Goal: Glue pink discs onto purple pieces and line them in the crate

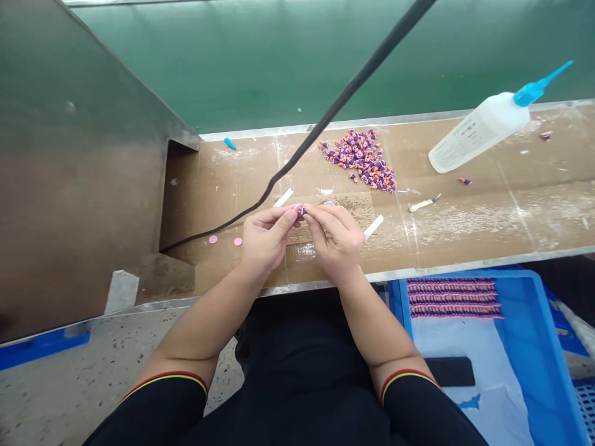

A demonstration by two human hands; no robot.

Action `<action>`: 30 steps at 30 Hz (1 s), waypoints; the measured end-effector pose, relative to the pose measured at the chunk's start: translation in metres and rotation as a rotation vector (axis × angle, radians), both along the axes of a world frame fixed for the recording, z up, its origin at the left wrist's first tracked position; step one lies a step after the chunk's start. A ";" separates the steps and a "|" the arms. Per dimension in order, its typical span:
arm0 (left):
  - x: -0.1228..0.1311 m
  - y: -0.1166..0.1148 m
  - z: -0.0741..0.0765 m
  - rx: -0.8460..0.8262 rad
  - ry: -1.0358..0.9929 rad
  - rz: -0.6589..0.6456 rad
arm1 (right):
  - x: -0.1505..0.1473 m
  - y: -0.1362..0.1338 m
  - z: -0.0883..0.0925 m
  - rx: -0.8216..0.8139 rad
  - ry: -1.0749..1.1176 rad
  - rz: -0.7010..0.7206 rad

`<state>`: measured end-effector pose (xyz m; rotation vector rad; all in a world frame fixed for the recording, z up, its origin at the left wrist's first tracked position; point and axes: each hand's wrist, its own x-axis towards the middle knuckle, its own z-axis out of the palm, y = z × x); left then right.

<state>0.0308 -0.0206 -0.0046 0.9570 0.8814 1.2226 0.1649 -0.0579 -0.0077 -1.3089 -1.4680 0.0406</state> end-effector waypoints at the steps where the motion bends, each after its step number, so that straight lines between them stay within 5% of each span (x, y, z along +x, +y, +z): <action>1: 0.000 -0.001 0.001 0.021 0.021 0.004 | 0.000 0.000 0.000 -0.022 -0.011 -0.010; 8: 0.000 -0.008 0.008 0.173 0.124 0.070 | -0.006 -0.006 -0.002 0.047 -0.005 -0.018; 30: 0.000 -0.013 0.008 0.260 0.180 0.037 | -0.013 -0.011 0.002 0.028 0.028 -0.070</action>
